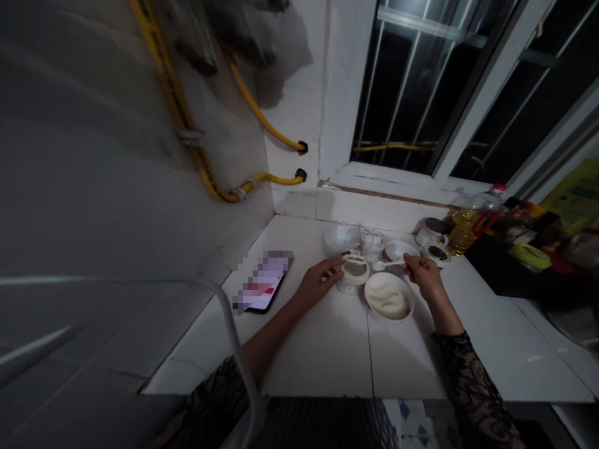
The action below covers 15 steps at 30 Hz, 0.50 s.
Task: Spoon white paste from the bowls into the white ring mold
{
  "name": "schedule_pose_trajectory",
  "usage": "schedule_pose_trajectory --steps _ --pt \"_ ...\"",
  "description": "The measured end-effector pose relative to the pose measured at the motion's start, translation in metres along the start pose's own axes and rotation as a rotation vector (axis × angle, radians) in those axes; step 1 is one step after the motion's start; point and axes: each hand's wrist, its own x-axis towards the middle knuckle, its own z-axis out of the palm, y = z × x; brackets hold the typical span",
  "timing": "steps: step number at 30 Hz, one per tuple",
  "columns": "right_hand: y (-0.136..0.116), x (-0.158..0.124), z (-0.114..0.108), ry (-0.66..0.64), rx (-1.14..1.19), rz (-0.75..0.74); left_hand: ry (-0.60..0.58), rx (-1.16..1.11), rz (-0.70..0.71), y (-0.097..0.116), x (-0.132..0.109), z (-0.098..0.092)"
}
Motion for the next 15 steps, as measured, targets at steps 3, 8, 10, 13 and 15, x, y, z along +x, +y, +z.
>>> schedule_pose_trajectory --steps 3,8,10,13,15 --pt "-0.011 -0.010 0.015 0.132 -0.108 -0.233 -0.001 -0.001 0.000 0.000 0.000 -0.001" --pt "-0.016 -0.028 0.038 0.139 -0.489 -0.674 -0.010 -0.005 -0.002 0.003 0.000 -0.001" --pt "-0.015 -0.031 0.040 0.064 -0.612 -0.815 -0.012 -0.004 0.000 0.003 0.000 -0.001" --pt "-0.016 -0.031 0.035 0.070 -0.599 -0.841 -0.010 0.002 -0.002 0.002 0.000 -0.001" --pt "-0.016 -0.028 0.025 0.124 -0.501 -0.747 -0.008 0.001 -0.005 0.001 0.000 -0.001"
